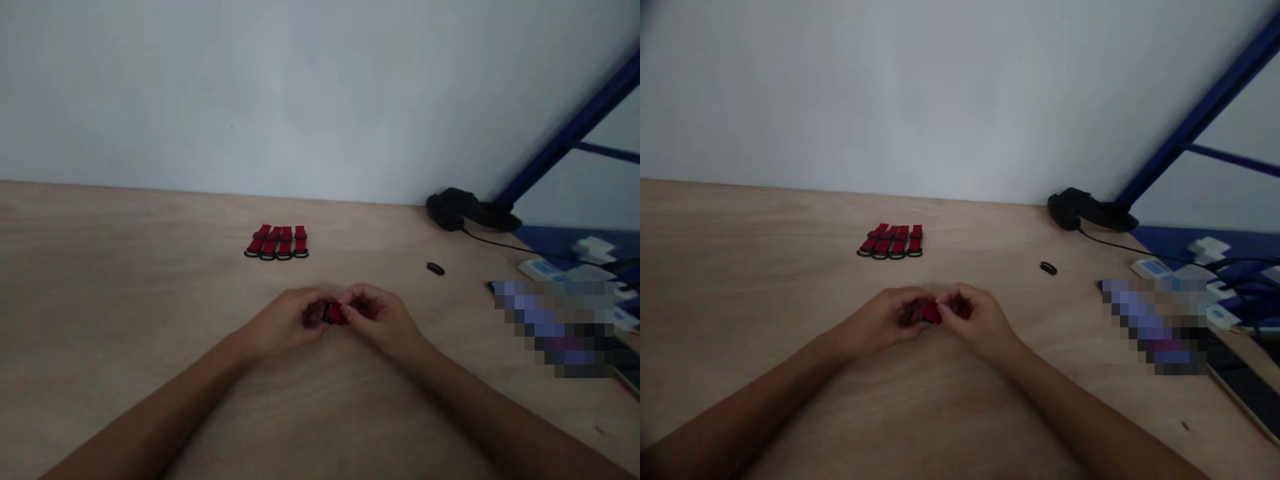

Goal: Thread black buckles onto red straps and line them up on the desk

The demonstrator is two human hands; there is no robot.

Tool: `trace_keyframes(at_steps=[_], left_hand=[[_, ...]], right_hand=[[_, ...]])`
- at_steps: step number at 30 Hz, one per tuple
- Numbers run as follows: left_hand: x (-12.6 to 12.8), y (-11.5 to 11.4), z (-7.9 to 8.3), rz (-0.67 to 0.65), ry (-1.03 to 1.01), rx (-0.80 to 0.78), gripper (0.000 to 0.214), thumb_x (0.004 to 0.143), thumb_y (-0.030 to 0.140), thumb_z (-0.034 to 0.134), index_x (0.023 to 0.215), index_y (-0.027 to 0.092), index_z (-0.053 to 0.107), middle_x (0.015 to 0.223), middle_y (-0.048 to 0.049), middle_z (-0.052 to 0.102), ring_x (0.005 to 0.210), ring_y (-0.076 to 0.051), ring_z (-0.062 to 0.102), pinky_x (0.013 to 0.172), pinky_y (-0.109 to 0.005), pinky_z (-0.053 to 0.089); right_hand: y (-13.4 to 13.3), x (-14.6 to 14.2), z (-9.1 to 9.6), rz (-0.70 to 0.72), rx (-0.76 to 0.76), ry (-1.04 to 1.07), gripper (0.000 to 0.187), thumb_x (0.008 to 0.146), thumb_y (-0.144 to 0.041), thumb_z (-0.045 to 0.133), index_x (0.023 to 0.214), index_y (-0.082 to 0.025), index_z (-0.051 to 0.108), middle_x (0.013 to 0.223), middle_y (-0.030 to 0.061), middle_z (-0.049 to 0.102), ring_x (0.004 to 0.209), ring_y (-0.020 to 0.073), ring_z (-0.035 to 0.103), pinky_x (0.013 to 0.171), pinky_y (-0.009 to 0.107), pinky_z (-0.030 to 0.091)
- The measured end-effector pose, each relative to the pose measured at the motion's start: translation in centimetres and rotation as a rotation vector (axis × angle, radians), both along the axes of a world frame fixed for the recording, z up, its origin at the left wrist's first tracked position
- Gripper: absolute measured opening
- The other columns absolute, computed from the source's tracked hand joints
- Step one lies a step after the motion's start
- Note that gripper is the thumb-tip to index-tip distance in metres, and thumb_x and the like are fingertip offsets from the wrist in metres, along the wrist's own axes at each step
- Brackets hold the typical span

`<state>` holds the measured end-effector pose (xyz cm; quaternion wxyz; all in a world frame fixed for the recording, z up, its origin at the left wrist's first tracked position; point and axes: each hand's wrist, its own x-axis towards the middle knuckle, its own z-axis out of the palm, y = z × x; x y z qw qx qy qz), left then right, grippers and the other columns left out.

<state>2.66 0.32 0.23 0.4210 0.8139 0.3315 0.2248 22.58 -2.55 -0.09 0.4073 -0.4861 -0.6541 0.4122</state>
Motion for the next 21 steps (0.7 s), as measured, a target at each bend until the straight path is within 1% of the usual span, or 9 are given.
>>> trace_keyframes(at_steps=[4, 8, 10, 13, 16, 19, 21], left_hand=[[0.09, -0.01, -0.15, 0.011, 0.028, 0.013, 0.023, 0.080, 0.019, 0.058, 0.102, 0.016, 0.065, 0.079, -0.0008, 0.062, 0.068, -0.014, 0.054, 0.062, -0.023, 0.043], [0.16, -0.04, 0.11, -0.007, 0.060, 0.044, 0.022, 0.081, 0.018, 0.058, 0.102, 0.016, 0.065, 0.080, -0.0009, 0.063, 0.069, -0.014, 0.055, 0.062, -0.023, 0.042], [0.17, -0.07, 0.36, -0.013, 0.078, 0.064, 0.021, 0.081, 0.018, 0.058, 0.101, 0.016, 0.065, 0.082, -0.0013, 0.063, 0.071, -0.014, 0.056, 0.063, -0.023, 0.043], [0.16, -0.10, 0.70, -0.033, 0.097, 0.135, 0.016, 0.082, 0.019, 0.060, 0.096, 0.016, 0.065, 0.082, -0.0017, 0.062, 0.073, -0.015, 0.056, 0.066, -0.025, 0.043], [0.11, -0.11, 0.83, -0.072, 0.061, 0.208, 0.015, 0.081, 0.020, 0.062, 0.096, 0.016, 0.064, 0.090, -0.0037, 0.062, 0.082, -0.017, 0.057, 0.074, -0.026, 0.045], [-0.01, -0.06, 0.76, -0.084, 0.014, 0.204, 0.021, 0.083, 0.022, 0.064, 0.103, 0.018, 0.064, 0.097, -0.0052, 0.063, 0.090, -0.018, 0.058, 0.079, -0.028, 0.045], [-0.16, 0.03, 0.58, -0.071, 0.004, 0.150, 0.025, 0.083, 0.026, 0.065, 0.107, 0.019, 0.064, 0.096, -0.0048, 0.064, 0.089, -0.018, 0.059, 0.078, -0.028, 0.046]], right_hand=[[-0.29, -0.46, -0.01, -0.056, 0.070, -0.153, 0.008, 0.076, -0.023, 0.060, 0.077, -0.018, 0.067, 0.072, 0.0022, 0.066, 0.063, 0.0141, 0.058, 0.058, 0.025, 0.046], [-0.39, -0.67, 0.05, -0.082, 0.095, -0.199, 0.006, 0.073, -0.020, 0.061, 0.071, -0.018, 0.066, 0.068, 0.0021, 0.065, 0.060, 0.0138, 0.057, 0.055, 0.024, 0.044], [-0.38, -0.72, 0.01, -0.087, 0.079, -0.201, 0.006, 0.072, -0.019, 0.061, 0.070, -0.018, 0.066, 0.066, 0.0019, 0.064, 0.059, 0.0137, 0.057, 0.055, 0.024, 0.044], [-0.35, -0.80, -0.19, -0.071, 0.052, -0.195, 0.006, 0.072, -0.019, 0.060, 0.071, -0.018, 0.066, 0.067, 0.0015, 0.065, 0.059, 0.0137, 0.057, 0.055, 0.025, 0.044], [-0.30, -0.89, -0.42, -0.037, 0.033, -0.189, 0.004, 0.074, -0.020, 0.060, 0.072, -0.018, 0.064, 0.067, 0.0006, 0.064, 0.059, 0.0132, 0.056, 0.055, 0.024, 0.043], [-0.23, -0.73, -0.42, -0.015, 0.027, -0.131, 0.008, 0.077, -0.025, 0.063, 0.076, -0.019, 0.060, 0.072, 0.0012, 0.063, 0.064, 0.0139, 0.057, 0.058, 0.025, 0.046], [-0.20, -0.40, -0.23, 0.003, 0.062, -0.102, 0.013, 0.080, -0.030, 0.063, 0.086, -0.019, 0.059, 0.079, 0.0022, 0.063, 0.068, 0.0143, 0.058, 0.062, 0.026, 0.048]])
